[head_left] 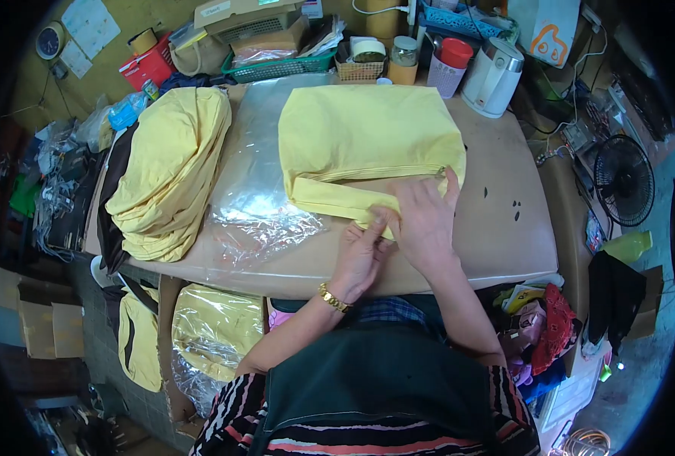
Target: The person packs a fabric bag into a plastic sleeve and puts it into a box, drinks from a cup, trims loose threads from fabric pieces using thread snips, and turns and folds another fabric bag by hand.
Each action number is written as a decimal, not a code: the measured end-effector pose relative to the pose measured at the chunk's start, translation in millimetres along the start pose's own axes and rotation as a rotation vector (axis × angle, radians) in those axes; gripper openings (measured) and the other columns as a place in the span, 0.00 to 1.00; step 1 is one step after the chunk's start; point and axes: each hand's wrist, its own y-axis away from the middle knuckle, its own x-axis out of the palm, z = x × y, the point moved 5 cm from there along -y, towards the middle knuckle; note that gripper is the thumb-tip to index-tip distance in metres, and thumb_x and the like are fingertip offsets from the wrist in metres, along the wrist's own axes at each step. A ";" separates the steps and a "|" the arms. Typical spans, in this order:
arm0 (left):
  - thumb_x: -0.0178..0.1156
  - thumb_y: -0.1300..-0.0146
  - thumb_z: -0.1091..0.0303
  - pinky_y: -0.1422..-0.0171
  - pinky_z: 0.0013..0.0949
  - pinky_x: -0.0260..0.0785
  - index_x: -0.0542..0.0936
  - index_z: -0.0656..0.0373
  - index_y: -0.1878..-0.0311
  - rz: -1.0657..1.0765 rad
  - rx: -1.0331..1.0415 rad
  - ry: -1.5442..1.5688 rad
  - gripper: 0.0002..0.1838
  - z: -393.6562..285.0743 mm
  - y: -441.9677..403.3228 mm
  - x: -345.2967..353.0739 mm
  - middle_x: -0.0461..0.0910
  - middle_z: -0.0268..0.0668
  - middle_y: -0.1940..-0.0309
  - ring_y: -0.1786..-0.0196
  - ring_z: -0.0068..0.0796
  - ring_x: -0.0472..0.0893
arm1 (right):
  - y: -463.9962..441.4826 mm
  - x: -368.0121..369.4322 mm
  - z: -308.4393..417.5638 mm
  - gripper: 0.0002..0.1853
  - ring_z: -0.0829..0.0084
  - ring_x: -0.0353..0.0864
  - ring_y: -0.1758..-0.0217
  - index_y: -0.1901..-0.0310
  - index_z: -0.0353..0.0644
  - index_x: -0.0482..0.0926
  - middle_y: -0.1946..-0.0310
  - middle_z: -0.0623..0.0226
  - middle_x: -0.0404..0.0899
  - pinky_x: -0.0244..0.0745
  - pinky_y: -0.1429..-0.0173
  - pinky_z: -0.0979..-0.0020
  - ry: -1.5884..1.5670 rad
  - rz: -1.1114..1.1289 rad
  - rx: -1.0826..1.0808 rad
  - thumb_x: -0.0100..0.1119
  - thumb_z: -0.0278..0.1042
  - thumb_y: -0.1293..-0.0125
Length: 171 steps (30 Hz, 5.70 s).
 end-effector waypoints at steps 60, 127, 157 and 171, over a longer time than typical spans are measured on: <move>0.55 0.27 0.55 0.46 0.31 0.73 0.75 0.57 0.43 -0.121 0.068 0.057 0.18 -35.5 -1.8 -19.1 0.79 0.33 0.49 0.48 0.22 0.78 | -17.8 18.0 2.9 0.14 0.55 0.79 0.76 0.72 0.42 0.77 0.81 0.59 0.78 0.70 0.67 0.59 -0.188 0.179 0.074 0.64 0.42 0.37; 0.54 0.27 0.56 0.43 0.32 0.78 0.75 0.62 0.46 -0.096 -0.218 0.249 0.18 9.2 36.6 -54.3 0.83 0.38 0.54 0.51 0.27 0.84 | 22.9 -9.3 40.2 0.09 0.67 0.78 0.68 0.69 0.44 0.77 0.73 0.71 0.77 0.59 0.38 0.54 -0.258 0.132 0.045 0.69 0.35 0.43; 0.62 0.32 0.60 0.61 0.31 0.73 0.76 0.64 0.47 -0.212 0.087 -0.973 0.18 -95.6 97.6 -62.5 0.80 0.39 0.62 0.62 0.29 0.80 | 55.5 71.7 -35.7 0.17 0.54 0.75 0.50 0.51 0.40 0.78 0.54 0.60 0.77 0.69 0.41 0.59 -0.389 0.654 0.061 0.66 0.28 0.43; 0.66 0.43 0.74 0.64 0.35 0.73 0.85 0.66 0.57 0.040 -0.047 -1.399 0.10 -90.2 14.5 -81.7 0.84 0.44 0.75 0.73 0.32 0.81 | 49.3 62.8 -17.2 0.10 0.55 0.79 0.56 0.58 0.37 0.79 0.62 0.59 0.78 0.74 0.50 0.62 -0.515 0.505 0.090 0.65 0.25 0.43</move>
